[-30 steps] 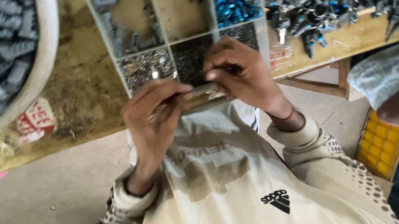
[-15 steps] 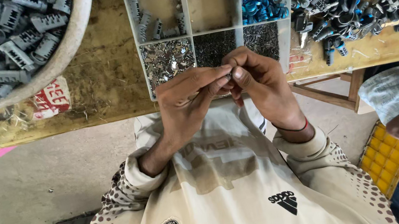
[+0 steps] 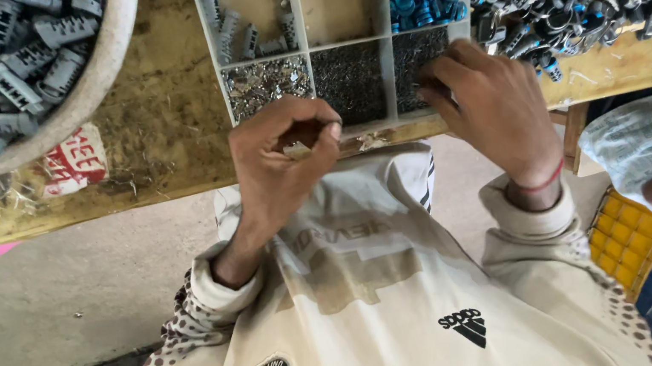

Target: The person sits at a workbench and assembles small metal fittings by hand. They pick components from a compartment tray, press a blue insert into a metal body, and place completed assemblies onto a pile on the bench, repeating the cycle.

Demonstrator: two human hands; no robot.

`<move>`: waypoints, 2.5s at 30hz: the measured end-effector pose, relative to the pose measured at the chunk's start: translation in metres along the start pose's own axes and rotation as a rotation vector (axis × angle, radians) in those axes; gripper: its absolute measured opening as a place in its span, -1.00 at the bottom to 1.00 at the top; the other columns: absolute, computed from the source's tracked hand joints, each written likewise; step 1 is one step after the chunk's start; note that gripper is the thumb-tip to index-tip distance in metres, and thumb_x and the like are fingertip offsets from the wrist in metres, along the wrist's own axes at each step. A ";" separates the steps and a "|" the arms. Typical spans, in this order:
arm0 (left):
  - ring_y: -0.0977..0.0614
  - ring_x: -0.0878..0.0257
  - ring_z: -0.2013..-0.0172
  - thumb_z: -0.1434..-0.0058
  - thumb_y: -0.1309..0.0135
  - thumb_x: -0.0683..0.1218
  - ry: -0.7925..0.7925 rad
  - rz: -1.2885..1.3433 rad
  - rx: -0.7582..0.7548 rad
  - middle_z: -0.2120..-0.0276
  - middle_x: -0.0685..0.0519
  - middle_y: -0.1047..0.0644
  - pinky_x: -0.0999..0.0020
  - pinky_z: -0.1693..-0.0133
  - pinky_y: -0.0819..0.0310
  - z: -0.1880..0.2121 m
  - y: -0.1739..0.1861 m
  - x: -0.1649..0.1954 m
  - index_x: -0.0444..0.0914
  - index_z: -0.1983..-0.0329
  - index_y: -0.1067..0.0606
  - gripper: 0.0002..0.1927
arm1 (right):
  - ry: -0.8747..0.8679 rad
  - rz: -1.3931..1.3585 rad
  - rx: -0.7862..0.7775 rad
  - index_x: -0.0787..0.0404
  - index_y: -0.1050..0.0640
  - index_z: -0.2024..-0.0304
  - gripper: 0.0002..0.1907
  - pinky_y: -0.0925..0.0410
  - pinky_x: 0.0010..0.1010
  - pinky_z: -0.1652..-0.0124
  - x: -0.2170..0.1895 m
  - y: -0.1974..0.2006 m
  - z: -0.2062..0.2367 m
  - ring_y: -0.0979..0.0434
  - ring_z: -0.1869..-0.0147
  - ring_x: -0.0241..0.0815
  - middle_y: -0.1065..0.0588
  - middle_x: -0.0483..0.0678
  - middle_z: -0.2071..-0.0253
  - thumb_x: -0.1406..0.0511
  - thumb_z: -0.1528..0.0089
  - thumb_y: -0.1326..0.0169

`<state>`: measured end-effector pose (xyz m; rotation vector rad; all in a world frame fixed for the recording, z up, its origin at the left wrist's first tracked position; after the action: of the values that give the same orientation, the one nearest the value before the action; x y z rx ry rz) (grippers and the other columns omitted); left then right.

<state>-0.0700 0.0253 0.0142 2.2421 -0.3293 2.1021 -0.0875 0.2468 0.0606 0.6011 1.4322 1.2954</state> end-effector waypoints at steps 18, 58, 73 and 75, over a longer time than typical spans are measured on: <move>-0.71 0.34 0.28 -0.33 -0.15 -0.33 -0.015 -0.079 -0.057 0.23 -0.02 -0.63 0.49 0.23 -0.70 0.000 -0.006 0.002 -0.35 0.12 -0.56 -0.90 | -0.212 -0.788 0.175 0.31 -0.57 0.11 -0.90 -0.30 -0.58 0.35 0.027 -0.004 0.014 -0.49 0.32 -0.35 -0.49 -0.01 0.12 0.51 -0.34 -0.19; -0.55 0.36 0.43 -0.41 -0.12 -0.25 0.308 0.697 -0.106 0.38 0.02 -0.56 0.45 0.39 -0.50 0.020 -0.003 -0.028 -0.41 0.11 -0.52 -0.92 | 0.266 -0.408 0.231 0.31 -0.62 0.11 -0.91 -0.38 -0.34 0.31 -0.054 0.003 -0.059 -0.58 0.24 -0.16 -0.57 -0.04 0.20 0.51 -0.36 -0.26; -0.61 0.35 0.30 -0.44 -0.07 -0.24 0.264 0.809 -0.139 0.29 0.04 -0.57 0.44 0.26 -0.57 0.017 0.002 -0.017 -0.35 0.08 -0.49 -0.94 | 0.316 -0.593 -0.047 0.36 -0.41 -0.04 -0.67 -0.48 -0.45 0.11 -0.070 0.000 -0.044 -0.57 0.01 -0.22 -0.48 0.08 0.00 0.62 -0.27 -0.15; -0.61 0.35 0.31 -0.43 -0.09 -0.22 0.293 0.853 -0.157 0.30 0.04 -0.58 0.45 0.25 -0.58 0.014 -0.001 -0.013 -0.35 0.11 -0.49 -0.94 | 0.181 -0.669 -0.037 0.37 -0.43 -0.10 -0.58 -0.48 -0.43 0.11 -0.064 -0.009 -0.025 -0.56 0.01 -0.15 -0.46 0.11 0.01 0.64 -0.21 -0.14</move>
<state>-0.0565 0.0257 0.0006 1.8219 -1.5836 2.5598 -0.0878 0.1780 0.0714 -0.0411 1.5677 0.8473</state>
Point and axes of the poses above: each hand's wrist, its own z-axis away from the middle knuckle, its own y-axis out of the back of the hand, x = y × z, the point moved 6 cm from there along -z, towards the middle knuckle
